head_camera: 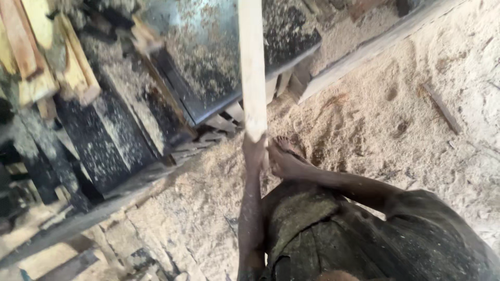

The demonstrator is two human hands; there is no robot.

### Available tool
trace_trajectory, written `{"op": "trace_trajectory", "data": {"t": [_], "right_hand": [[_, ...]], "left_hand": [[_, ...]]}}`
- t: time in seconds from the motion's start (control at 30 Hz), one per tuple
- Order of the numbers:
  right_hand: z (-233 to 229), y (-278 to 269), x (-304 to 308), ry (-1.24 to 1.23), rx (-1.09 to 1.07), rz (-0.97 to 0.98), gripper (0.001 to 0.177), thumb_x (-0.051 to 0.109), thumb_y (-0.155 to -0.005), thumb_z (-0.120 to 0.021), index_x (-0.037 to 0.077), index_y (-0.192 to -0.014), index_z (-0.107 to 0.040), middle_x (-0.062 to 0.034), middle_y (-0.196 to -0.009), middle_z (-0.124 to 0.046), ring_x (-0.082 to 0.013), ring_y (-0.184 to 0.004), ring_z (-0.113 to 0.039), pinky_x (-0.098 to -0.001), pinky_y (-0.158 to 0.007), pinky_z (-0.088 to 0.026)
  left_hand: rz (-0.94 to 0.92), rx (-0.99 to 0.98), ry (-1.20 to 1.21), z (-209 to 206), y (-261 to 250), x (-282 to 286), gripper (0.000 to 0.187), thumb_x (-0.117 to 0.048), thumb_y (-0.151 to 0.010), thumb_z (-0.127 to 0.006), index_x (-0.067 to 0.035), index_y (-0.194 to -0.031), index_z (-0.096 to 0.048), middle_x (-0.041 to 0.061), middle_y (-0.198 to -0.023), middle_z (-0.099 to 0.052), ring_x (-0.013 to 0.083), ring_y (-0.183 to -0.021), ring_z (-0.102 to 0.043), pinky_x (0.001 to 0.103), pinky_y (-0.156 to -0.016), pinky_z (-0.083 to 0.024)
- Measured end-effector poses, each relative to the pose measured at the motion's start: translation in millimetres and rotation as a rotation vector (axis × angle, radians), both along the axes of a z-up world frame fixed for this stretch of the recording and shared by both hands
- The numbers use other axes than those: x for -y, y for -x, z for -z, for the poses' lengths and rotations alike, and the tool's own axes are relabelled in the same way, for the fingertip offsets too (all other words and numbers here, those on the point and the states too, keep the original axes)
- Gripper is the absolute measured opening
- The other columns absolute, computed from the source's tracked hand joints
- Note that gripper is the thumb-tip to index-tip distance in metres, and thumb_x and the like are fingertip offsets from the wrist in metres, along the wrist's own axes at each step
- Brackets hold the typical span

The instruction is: The person feeds wooden planks into a table saw and pulls the cut pieces through from the other side.

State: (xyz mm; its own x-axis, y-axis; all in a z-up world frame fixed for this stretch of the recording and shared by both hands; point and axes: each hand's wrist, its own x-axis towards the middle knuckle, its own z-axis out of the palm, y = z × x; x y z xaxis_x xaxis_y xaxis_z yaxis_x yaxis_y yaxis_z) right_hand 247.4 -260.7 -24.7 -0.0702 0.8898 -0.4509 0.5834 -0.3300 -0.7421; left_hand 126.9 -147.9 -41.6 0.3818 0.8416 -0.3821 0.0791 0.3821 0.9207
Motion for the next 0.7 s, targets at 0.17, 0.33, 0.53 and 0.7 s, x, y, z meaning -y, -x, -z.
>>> {"op": "trace_trajectory", "data": {"t": [0.17,0.33,0.53,0.7], "right_hand": [[48,-17,72,-0.279,-0.424,0.122,0.067,0.008,-0.081,-0.077,0.017,-0.138,-0.044,-0.0289,-0.161,-0.04,-0.0434,-0.143,-0.045,-0.0472,-0.105,-0.055],[57,59,45,-0.111,-0.747,0.274,0.113,0.007,-0.079,-0.078,0.012,-0.167,-0.006,-0.0223,-0.16,-0.04,-0.0376,-0.134,-0.056,-0.0494,-0.106,-0.055],[17,154,34,-0.297,-0.386,0.111,0.129,0.008,-0.075,-0.088,0.01,-0.168,0.001,-0.0313,-0.17,-0.01,-0.0495,-0.152,-0.021,-0.0615,-0.115,-0.028],[-7,170,-41,-0.038,-0.465,0.058,0.122,0.014,-0.076,-0.075,0.006,-0.166,0.007,-0.0324,-0.168,-0.013,-0.0449,-0.142,-0.035,-0.0537,-0.109,-0.039]], "left_hand": [[-0.241,0.231,0.174,77,87,151,0.045,-0.027,-0.105,-0.066,0.011,-0.127,-0.062,0.013,-0.103,-0.071,0.0172,-0.084,-0.065,0.031,-0.072,-0.055],[-0.346,0.64,0.444,90,101,295,0.05,-0.046,-0.102,-0.051,0.001,-0.115,-0.061,0.011,-0.081,-0.069,0.0216,-0.067,-0.066,0.035,-0.06,-0.055],[-0.524,0.806,0.564,61,157,313,0.057,-0.045,-0.119,-0.048,0.005,-0.144,-0.059,0.014,-0.098,-0.067,0.0198,-0.075,-0.063,0.032,-0.063,-0.053],[-0.217,-0.326,0.198,-40,187,272,0.074,-0.028,-0.085,-0.077,-0.007,-0.148,-0.044,0.017,-0.114,-0.066,0.0288,-0.101,-0.066,0.041,-0.082,-0.054]]}}
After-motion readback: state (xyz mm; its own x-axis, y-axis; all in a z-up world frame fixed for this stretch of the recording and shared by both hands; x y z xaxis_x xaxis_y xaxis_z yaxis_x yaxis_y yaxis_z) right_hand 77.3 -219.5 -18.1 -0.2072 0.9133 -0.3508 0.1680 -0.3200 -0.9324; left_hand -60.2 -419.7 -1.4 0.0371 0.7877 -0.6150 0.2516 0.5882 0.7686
